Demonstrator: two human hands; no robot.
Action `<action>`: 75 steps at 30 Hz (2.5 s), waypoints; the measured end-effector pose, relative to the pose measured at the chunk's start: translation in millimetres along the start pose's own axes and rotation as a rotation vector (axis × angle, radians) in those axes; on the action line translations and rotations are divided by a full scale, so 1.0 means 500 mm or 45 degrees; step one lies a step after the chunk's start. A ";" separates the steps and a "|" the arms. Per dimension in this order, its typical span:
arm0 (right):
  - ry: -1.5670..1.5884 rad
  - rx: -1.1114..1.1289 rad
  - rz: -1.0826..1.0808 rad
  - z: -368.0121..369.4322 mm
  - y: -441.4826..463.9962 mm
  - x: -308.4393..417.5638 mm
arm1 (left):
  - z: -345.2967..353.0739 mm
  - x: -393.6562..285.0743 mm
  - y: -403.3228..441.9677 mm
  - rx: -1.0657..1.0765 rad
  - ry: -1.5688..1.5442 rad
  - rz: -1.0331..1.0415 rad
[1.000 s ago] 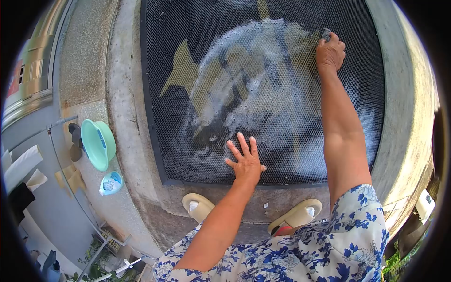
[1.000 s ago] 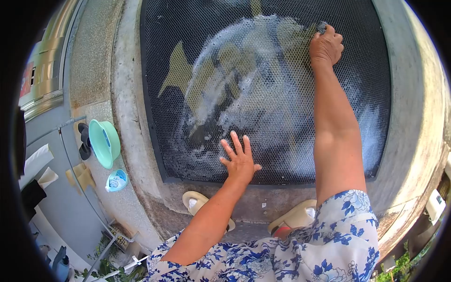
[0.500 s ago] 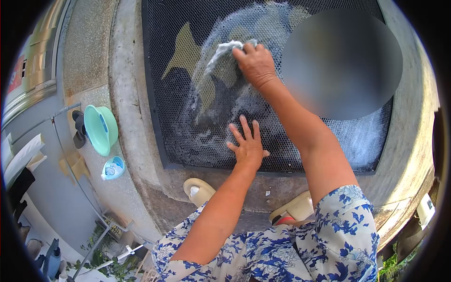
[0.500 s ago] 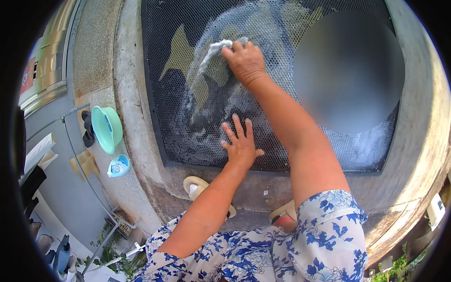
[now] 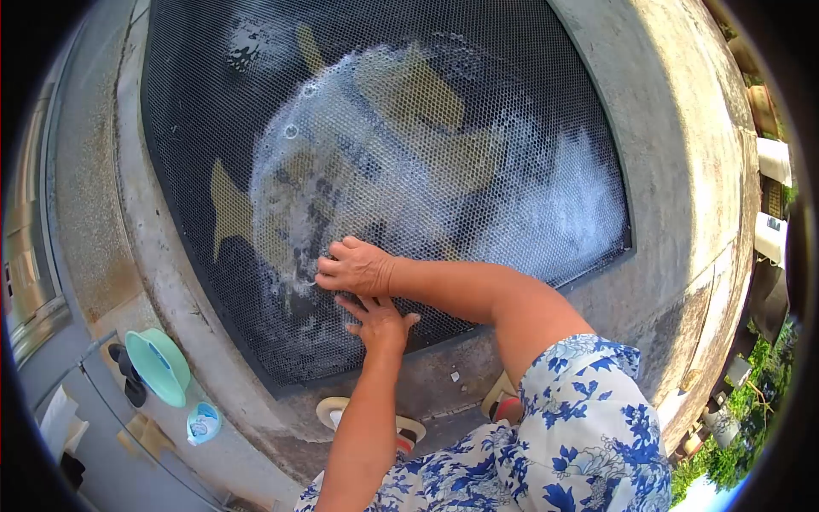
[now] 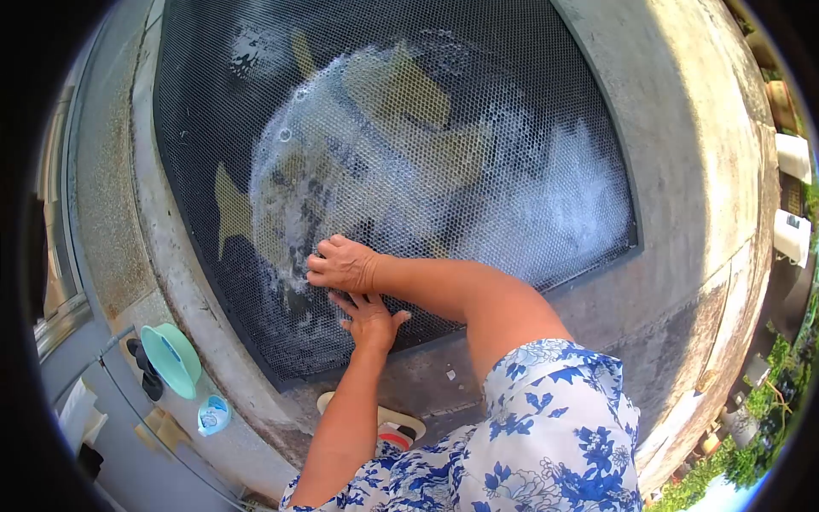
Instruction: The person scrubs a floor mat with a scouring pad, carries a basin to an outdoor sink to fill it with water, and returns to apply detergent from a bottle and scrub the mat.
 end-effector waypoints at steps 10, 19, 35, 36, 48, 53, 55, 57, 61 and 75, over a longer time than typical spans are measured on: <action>-0.967 -0.494 1.789 -0.473 -0.357 -0.532 | -0.001 -0.007 -0.002 0.048 0.064 -0.070; -0.576 -0.089 0.701 -0.314 -0.319 -0.278 | -0.006 -0.013 -0.004 0.053 0.125 -0.087; -0.601 0.194 0.573 -0.317 -0.231 -0.364 | -0.005 -0.011 -0.002 0.065 0.201 -0.073; -0.646 -0.047 0.551 -0.332 -0.222 -0.398 | -0.002 -0.010 0.000 0.062 0.220 -0.065; -0.588 -0.064 0.879 -0.340 -0.154 -0.443 | -0.007 -0.010 -0.003 0.055 0.214 -0.052; -0.532 -0.033 0.701 -0.352 -0.312 -0.342 | -0.006 -0.011 0.001 0.074 0.232 -0.077; -0.617 -0.202 0.879 -0.392 -0.330 -0.418 | -0.001 -0.010 -0.010 0.094 0.234 -0.080; -0.801 -0.321 1.158 -0.434 -0.321 -0.546 | -0.008 -0.012 0.002 0.060 0.218 -0.079; -0.887 -0.426 1.615 -0.470 -0.315 -0.629 | -0.004 -0.010 0.000 0.066 0.180 -0.090; -0.926 -0.328 1.414 -0.487 -0.402 -0.581 | 0.000 -0.009 -0.002 0.006 0.209 -0.070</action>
Point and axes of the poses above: each hand's wrist, its own y-axis towards the middle knuckle, its own z-axis out of the palm, x = y × z, the point moved 5 cm from there along y, towards the middle knuckle
